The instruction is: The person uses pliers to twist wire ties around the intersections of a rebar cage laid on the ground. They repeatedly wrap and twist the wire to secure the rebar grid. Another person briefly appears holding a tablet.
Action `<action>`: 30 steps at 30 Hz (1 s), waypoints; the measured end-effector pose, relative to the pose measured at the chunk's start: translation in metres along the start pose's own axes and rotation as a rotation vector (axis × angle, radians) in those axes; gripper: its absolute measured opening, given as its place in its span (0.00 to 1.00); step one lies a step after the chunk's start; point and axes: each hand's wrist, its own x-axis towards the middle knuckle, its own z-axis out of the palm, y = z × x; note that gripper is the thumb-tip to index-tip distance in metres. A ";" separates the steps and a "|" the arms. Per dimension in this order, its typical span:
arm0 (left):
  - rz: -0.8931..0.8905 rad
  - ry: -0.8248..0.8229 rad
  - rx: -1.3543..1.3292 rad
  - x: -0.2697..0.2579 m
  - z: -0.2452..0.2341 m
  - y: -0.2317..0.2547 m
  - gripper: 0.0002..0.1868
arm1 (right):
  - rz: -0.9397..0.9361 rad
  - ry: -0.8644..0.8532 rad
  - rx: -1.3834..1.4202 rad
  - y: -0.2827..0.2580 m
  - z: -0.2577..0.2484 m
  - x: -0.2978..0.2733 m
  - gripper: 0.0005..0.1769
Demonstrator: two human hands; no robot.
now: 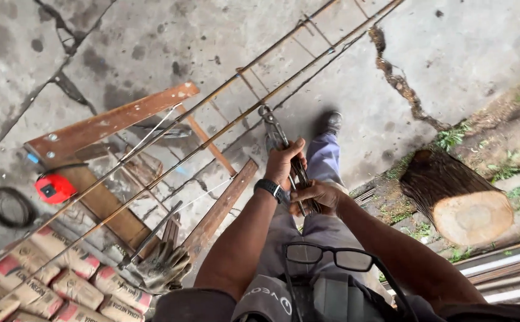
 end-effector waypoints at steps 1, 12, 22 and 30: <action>-0.002 0.005 -0.002 -0.001 0.001 0.003 0.19 | 0.006 -0.001 0.000 -0.002 0.003 -0.001 0.09; -0.073 -0.029 0.000 -0.010 0.003 0.016 0.27 | -0.213 0.258 -0.036 0.022 0.013 0.013 0.12; 0.039 0.329 0.175 -0.032 0.043 0.010 0.44 | -0.151 0.881 -1.026 0.020 -0.010 0.024 0.14; 0.186 0.245 0.194 0.026 -0.004 -0.036 0.12 | -0.172 0.304 -0.702 -0.004 -0.020 0.009 0.13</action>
